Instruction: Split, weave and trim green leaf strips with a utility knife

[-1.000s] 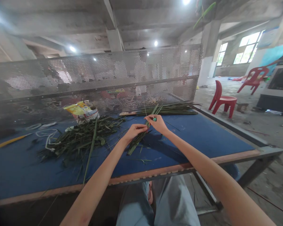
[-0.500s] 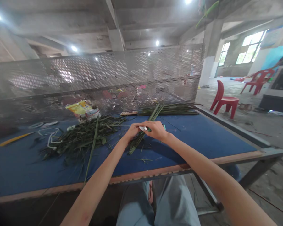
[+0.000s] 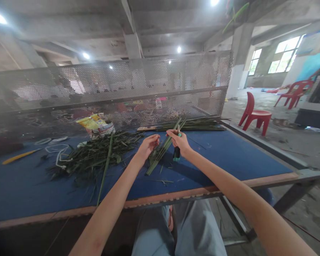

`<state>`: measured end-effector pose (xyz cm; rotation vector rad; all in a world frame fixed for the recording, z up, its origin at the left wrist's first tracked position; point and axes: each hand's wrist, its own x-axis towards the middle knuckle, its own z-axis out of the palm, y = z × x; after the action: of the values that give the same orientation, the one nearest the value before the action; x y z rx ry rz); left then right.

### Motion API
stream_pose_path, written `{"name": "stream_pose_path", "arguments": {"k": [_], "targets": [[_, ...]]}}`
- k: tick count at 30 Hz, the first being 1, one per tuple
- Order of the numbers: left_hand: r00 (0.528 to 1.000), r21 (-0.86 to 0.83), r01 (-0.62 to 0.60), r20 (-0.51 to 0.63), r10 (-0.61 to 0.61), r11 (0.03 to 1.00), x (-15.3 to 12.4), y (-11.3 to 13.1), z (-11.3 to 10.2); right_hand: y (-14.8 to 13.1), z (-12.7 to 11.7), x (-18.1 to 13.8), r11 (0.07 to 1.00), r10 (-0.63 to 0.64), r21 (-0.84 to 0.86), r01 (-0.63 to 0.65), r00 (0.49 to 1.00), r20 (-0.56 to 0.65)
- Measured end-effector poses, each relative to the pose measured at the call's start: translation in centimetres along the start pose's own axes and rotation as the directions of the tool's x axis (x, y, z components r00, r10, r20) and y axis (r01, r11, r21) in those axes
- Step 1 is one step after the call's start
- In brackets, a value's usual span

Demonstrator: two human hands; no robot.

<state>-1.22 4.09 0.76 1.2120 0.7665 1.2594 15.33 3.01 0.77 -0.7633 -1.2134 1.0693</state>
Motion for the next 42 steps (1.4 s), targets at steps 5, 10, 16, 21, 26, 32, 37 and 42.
{"name": "stream_pose_path", "arguments": {"k": [5, 10, 16, 21, 26, 32, 37, 42], "targets": [[0.985, 0.149, 0.02, 0.168, -0.045, 0.989, -0.4, -0.1, 0.8, 0.6, -0.8, 0.7, 0.986, 0.092, 0.144, -0.089, 0.996, -0.02], [0.959, 0.338, 0.022, 0.259, -0.115, 0.941, -1.5, 0.5, 1.8, 0.6, -0.5, 0.4, 0.995, 0.053, 0.079, -0.054, 0.999, 0.011], [0.98, 0.306, 0.046, 0.173, -0.103, 0.951, -1.1, -0.1, 1.6, -0.3, 0.3, -0.2, 0.999, -0.017, -0.033, 0.02, 0.997, 0.081], [0.999, 0.274, -0.033, 0.045, 0.022, 0.961, -0.3, -0.7, 0.7, -0.8, 0.3, -1.0, 0.993, 0.011, -0.115, 0.018, 0.969, 0.249], [0.997, 0.275, -0.032, -0.057, 0.049, 0.961, -0.4, -0.4, 0.5, -0.8, 0.3, -1.1, 0.994, 0.014, -0.111, 0.023, 0.948, 0.319], [0.992, 0.135, -0.023, -0.123, 0.04, 0.991, -0.1, -0.3, 0.5, -1.2, 0.4, -1.2, 0.978, 0.034, -0.207, 0.026, 0.958, 0.284], [0.988, 0.021, 0.04, -0.152, -0.036, 0.999, 0.1, 0.1, 0.2, -1.1, 0.5, -1.0, 0.973, 0.043, -0.229, 0.035, 0.944, 0.326], [0.989, -0.007, 0.043, -0.14, -0.043, 0.999, 0.1, 0.1, -0.1, -0.8, 0.4, -0.9, 0.979, 0.02, -0.197, 0.043, 0.953, 0.304]]}}
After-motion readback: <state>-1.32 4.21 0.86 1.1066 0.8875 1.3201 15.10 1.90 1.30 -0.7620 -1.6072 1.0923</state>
